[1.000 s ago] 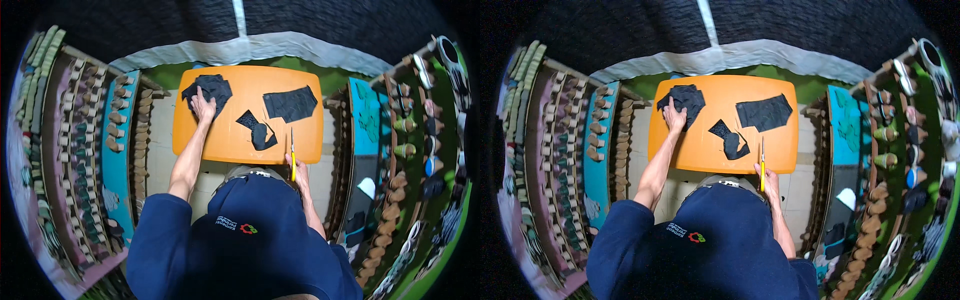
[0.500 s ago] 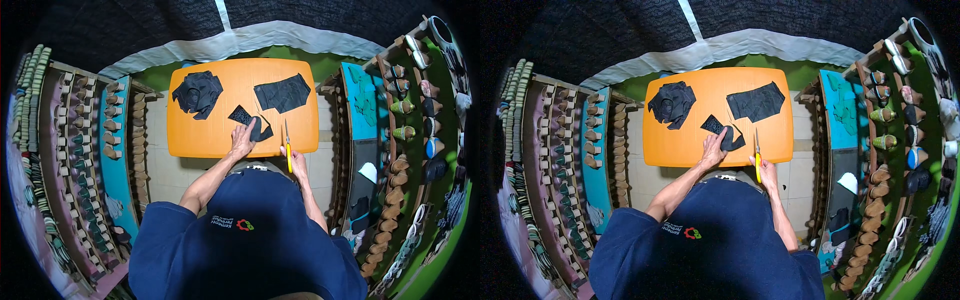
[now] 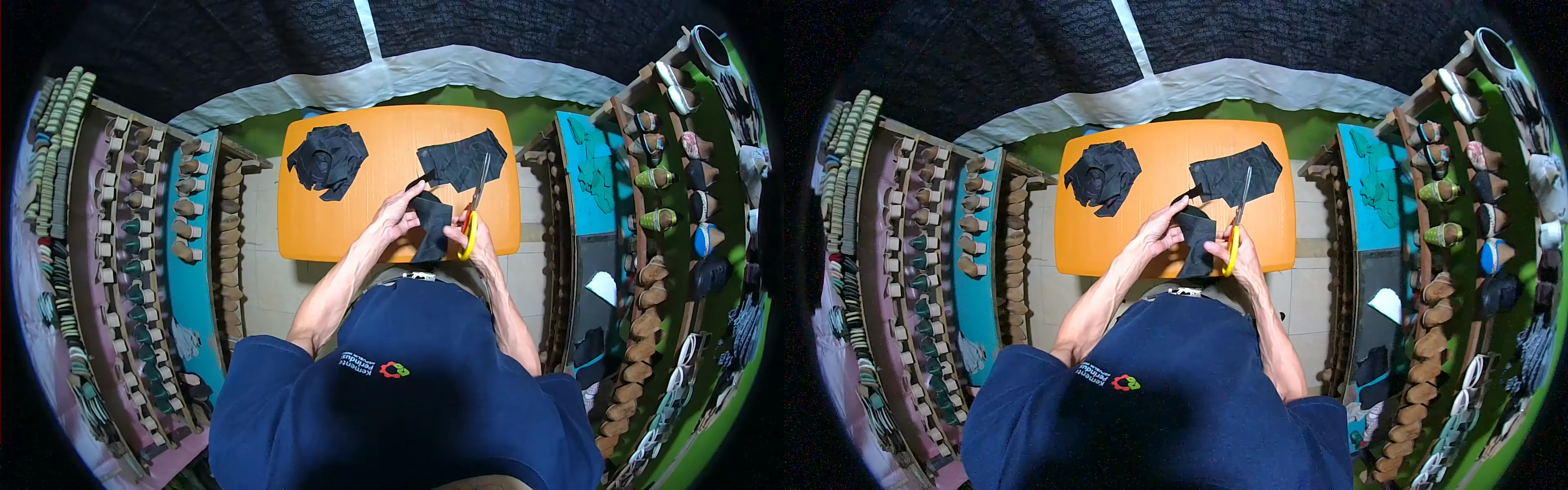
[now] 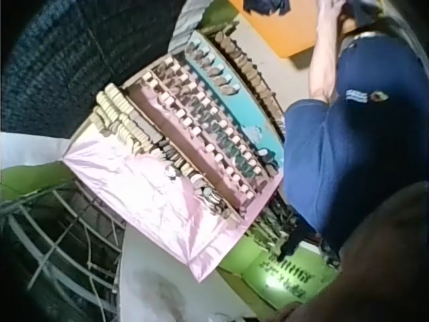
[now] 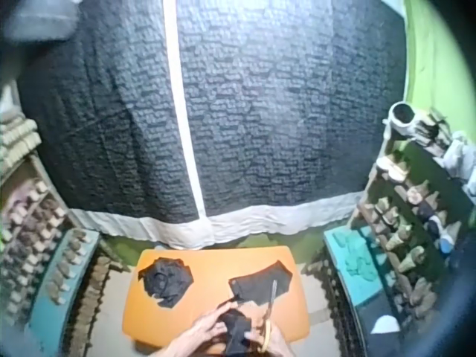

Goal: The person uses yellow-handled scissors to cut a piece of black fabric on an orange table. They repeatedly trim the edges and shape the material, separating cut pieces and stacking them on the table surface.

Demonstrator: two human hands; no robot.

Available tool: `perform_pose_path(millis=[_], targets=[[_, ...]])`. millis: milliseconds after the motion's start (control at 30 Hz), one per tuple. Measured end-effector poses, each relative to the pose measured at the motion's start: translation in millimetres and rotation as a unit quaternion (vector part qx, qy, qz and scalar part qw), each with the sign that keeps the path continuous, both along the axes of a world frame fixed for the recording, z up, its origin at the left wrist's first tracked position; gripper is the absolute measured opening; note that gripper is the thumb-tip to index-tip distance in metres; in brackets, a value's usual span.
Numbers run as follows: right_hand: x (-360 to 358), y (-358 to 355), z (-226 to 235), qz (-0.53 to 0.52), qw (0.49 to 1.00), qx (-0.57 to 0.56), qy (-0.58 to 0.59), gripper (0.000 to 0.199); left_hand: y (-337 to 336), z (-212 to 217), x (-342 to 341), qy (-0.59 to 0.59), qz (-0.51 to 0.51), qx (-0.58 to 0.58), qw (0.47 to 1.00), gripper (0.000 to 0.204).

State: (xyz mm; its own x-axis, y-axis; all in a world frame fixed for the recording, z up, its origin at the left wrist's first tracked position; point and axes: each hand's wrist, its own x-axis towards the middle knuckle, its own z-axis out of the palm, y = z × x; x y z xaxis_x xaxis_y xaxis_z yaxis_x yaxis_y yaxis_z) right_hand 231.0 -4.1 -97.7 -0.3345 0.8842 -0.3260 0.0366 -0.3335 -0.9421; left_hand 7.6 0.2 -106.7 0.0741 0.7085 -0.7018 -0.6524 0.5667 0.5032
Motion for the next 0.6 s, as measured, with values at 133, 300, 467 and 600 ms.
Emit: perform_pose_path(millis=[133, 300, 467, 600], targets=[[-18, 10, 5, -0.027, 1.000, -0.004, 0.003, 0.045, -7, 7, 5, -0.128, 0.086, -0.024, 0.988, 0.062], [-22, 23, 17, -0.025, 0.999, -0.022, 0.024, 0.043, -45, 30, 16, 0.056, 0.059, 0.099, 0.992, 0.039], [-28, 40, 21, 0.017, 0.998, 0.055, 0.006, 0.039, -46, 32, 3, -0.029, -0.117, 0.129, 0.984, 0.028], [-36, 45, 53, -0.015, 1.000, -0.002, 0.001, 0.033, -35, 51, 2, -0.079, -0.085, 0.134, 0.984, 0.041]])
